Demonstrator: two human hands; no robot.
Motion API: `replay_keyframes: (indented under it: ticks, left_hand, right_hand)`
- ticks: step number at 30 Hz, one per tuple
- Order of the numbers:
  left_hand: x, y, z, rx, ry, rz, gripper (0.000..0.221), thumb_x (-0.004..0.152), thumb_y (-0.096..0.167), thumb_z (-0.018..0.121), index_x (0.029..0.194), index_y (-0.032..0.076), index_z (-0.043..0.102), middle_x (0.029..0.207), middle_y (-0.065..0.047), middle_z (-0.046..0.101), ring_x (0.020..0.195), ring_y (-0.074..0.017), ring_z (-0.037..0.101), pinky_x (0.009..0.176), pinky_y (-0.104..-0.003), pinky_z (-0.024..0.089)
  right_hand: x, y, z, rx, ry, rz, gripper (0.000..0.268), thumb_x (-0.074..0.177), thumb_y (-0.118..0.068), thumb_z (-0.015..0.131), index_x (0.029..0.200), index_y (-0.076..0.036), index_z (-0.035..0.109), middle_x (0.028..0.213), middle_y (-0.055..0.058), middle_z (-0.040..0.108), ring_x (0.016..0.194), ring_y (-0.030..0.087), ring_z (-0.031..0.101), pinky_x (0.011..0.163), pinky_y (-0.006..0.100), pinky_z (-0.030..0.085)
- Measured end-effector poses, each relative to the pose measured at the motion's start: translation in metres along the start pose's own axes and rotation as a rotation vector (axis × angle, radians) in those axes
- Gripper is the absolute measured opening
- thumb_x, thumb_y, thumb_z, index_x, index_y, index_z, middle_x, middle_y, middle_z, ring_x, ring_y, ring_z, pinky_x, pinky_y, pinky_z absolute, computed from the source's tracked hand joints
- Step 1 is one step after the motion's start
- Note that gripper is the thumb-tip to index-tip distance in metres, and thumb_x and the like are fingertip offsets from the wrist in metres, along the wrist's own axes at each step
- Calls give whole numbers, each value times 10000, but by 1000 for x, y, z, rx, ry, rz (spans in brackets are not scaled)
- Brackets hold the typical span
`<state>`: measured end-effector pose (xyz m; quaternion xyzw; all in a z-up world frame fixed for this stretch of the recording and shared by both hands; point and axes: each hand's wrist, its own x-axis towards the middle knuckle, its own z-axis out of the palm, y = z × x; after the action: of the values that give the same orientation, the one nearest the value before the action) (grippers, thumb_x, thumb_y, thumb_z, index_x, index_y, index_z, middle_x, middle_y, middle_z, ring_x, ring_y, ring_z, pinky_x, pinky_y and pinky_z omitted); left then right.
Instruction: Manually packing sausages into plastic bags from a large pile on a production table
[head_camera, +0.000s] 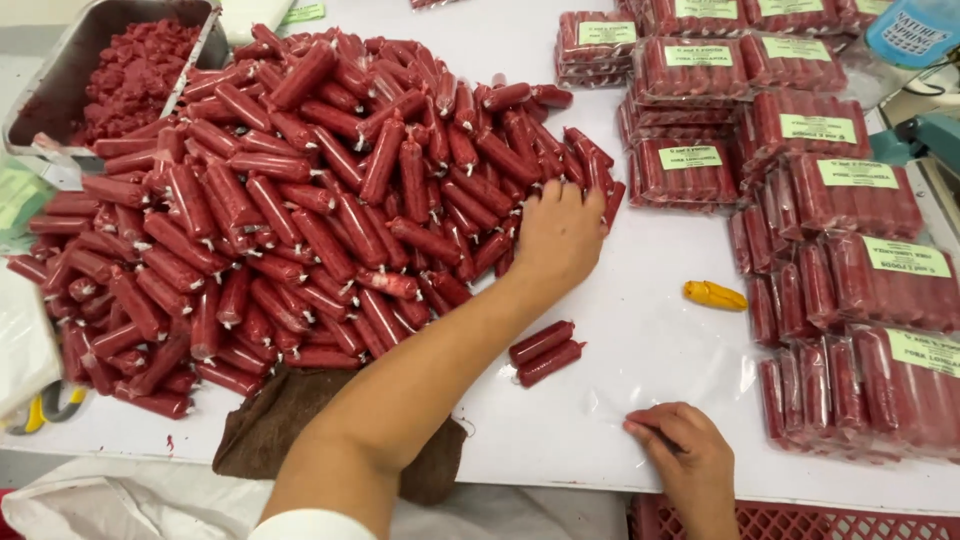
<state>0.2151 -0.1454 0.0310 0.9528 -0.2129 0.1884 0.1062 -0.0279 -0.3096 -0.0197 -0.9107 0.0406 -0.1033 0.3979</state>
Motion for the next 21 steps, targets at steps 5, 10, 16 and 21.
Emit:
replay_keyframes:
  ticks: [5,10,16,21]
  left_hand:
    - [32,14,57,349,-341,-132,750,842,369,651,1512,188,366,1231,-38,639,1064,-210,542,836,-383,433]
    - [11,-17,38,-254,-155,-186,597,827,100,593,1403,235,519,1076,-84,701,1013,-290,652,907,-471,482]
    - [-25,-16,-77,-921,-272,-368,663,989,82,468,1596,165,214,1245,-161,555,845,-186,633,790,-369,563]
    - [-93,0,-80,-344,-752,-11,788,918,93,487,1628,144,152,1202,-220,516,872,-437,649,689,-556,526]
  right_hand:
    - [-4,7,1,-51,-28,-2,156,885,-277,680,884,-153,774,852,-45,755,861,122,661,810,257,497]
    - [-10,10,1,-130,-73,99,238,941,-313,609,1032,-118,712,992,31,715,929,185,655,821,317,511]
    - [-16,23,7,-283,-45,-129,372,849,-17,537,1096,-228,718,1023,21,617,1002,213,607,733,368,524]
    - [-12,0,8,-322,44,-200,404,867,-48,601,1171,-272,743,950,-10,618,883,179,598,652,334,488]
